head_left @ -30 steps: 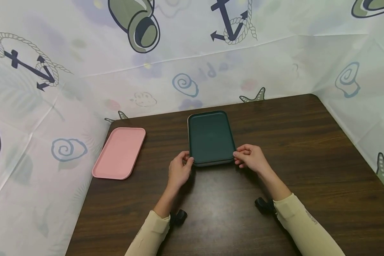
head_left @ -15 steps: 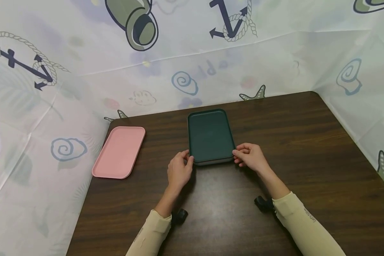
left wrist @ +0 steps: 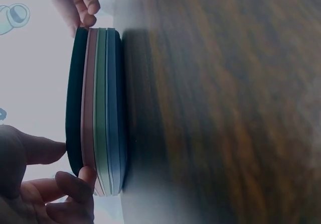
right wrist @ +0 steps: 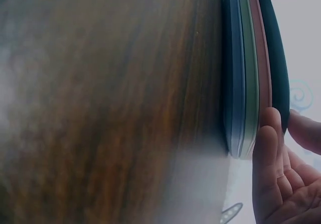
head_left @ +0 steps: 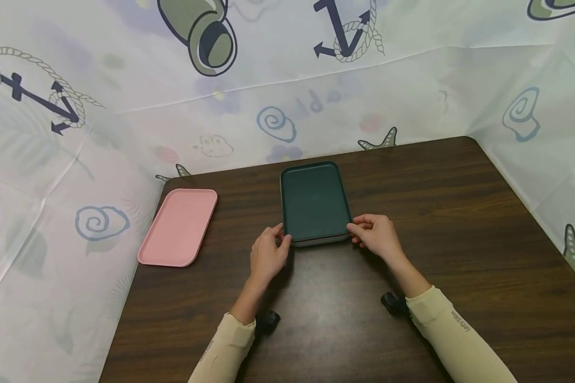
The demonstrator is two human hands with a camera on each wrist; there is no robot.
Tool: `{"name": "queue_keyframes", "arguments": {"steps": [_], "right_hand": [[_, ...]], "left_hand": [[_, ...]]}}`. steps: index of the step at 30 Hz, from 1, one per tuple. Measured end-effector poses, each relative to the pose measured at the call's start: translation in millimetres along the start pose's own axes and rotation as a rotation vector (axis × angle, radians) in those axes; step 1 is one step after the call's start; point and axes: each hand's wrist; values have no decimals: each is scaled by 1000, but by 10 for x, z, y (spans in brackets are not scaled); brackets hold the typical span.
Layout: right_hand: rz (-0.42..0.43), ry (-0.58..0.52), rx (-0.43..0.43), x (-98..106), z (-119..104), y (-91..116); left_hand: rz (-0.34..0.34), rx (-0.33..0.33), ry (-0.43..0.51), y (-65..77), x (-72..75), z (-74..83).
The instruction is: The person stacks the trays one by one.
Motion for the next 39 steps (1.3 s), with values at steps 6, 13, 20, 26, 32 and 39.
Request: {"name": "queue_keyframes", "arguments": {"steps": [6, 13, 20, 26, 32, 39], "right_hand": [[24, 44, 0, -10, -2, 18], [22, 54, 9, -14, -5, 38], [25, 53, 14, -19, -1, 56], [27, 44, 10, -32, -19, 97], [22, 88, 6, -35, -38, 131], [102, 157, 36, -65, -101, 188]], "left_hand": [[-41, 20, -3, 14, -5, -21], [-75, 34, 15, 29, 10, -32], [-117, 49, 26, 36, 41, -29], [-139, 48, 47, 73, 65, -25], [-155, 47, 63, 147, 128, -24], [-158, 77, 90, 300, 291, -68]]}}
Point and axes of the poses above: each hand's wrist, its own y-axis away from the middle knuckle, its own x-axis out of the back of the hand, z = x × y, and after that the axes turned 15 degrees about y, right-handed
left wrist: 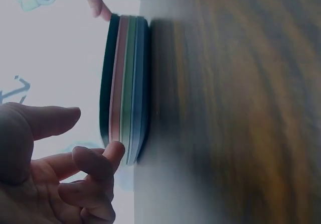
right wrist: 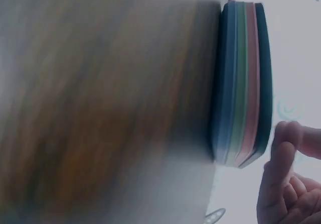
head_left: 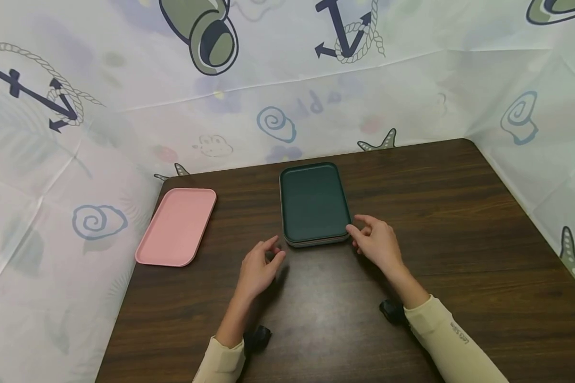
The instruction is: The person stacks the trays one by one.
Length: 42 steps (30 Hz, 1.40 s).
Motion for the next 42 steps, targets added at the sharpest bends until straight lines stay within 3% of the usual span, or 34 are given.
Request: {"name": "queue_keyframes", "arguments": {"steps": [3, 6, 11, 18, 27, 34, 42], "right_hand": [[43, -23, 48, -30, -99, 44], [16, -91, 109, -103, -237, 106], [-193, -223, 170, -308, -509, 228], [-514, -268, 271, -642, -725, 312], [-637, -325, 262, -993, -927, 261], [-688, -389, 198, -1255, -1047, 188], [-747, -429, 123, -1445, -1219, 106]], "left_hand": [[16, 24, 37, 95, 88, -35], [52, 56, 66, 189, 194, -86], [122, 105, 81, 348, 419, -177], [242, 165, 68, 556, 843, -373], [408, 299, -33, 701, 1378, -601], [364, 438, -179, 744, 1809, -748], [320, 500, -291, 583, 2274, -968]]}}
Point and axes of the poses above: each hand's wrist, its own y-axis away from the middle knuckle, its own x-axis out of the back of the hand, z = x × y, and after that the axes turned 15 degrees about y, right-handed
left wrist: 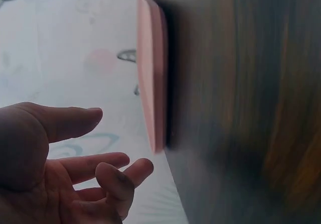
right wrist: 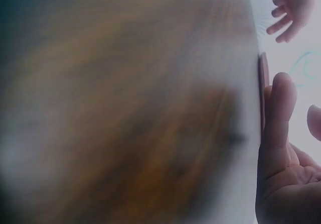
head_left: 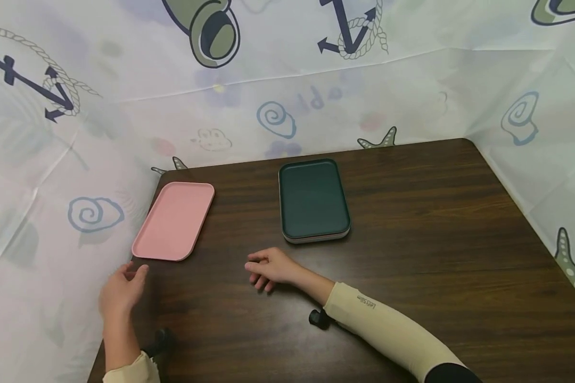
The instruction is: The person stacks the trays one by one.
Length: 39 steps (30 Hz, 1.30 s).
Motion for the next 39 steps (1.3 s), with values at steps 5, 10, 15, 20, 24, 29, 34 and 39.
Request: {"name": "queue_keyframes", "arguments": {"steps": [5, 10, 15, 20, 24, 29, 34, 39], "right_hand": [[-36, -28, -27, -54, -53, -145], [-97, -44, -62, -102, -136, -266], [-110, -61, -100, -146, -187, -368], [-119, -67, -128, -156, -219, -438], [-106, -84, -139, -126, -236, -490], [-101, -91, -138, -77, -247, -525], [-101, -102, -142, -54, -215, -561], [-97, -94, -148, -39, -175, -587]], "left_hand": [[-26, 43, -56, -224, 154, -46], [-34, 58, -93, -433, 182, -121], [-35, 59, -126, -575, 132, -167], [-45, 91, -136, -682, 115, -188], [-25, 68, -132, -768, 99, -192], [1, 63, -107, -825, 44, -199], [53, 71, -55, -856, -10, -190], [108, 84, -22, -881, -41, -188]]}}
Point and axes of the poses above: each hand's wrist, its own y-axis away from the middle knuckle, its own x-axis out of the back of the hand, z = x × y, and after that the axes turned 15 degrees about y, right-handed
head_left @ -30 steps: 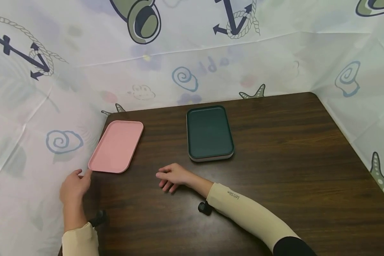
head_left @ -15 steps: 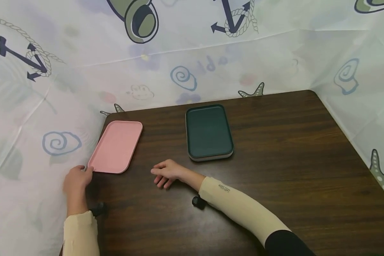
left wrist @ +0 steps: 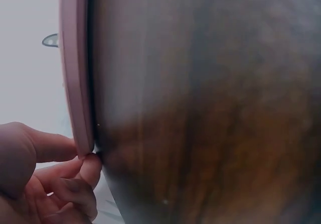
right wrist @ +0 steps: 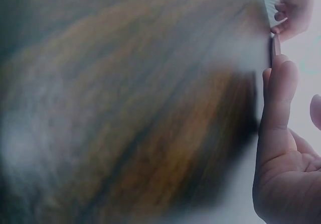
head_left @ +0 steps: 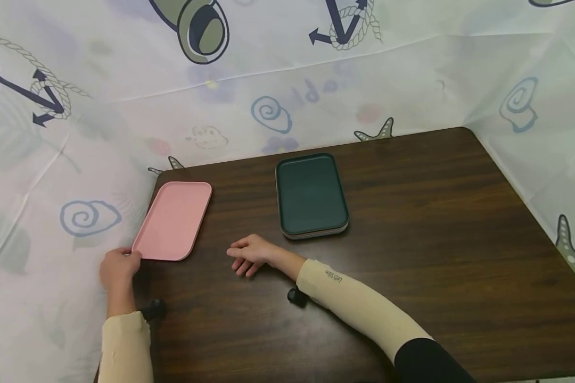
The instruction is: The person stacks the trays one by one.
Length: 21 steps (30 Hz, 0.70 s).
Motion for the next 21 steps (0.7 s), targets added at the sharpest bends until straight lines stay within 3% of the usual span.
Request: {"name": "queue_keyframes", "arguments": {"steps": [6, 15, 21], "right_hand": [[-2, 9, -5, -12, -18, -12], [10, 18, -4, -31, -47, -11], [25, 11, 9, -75, -62, -37]], "left_hand": [[15, 25, 11, 39, 8, -62], [-36, -31, 29, 200, 12, -79], [-113, -28, 148, 353, -55, -56]]}}
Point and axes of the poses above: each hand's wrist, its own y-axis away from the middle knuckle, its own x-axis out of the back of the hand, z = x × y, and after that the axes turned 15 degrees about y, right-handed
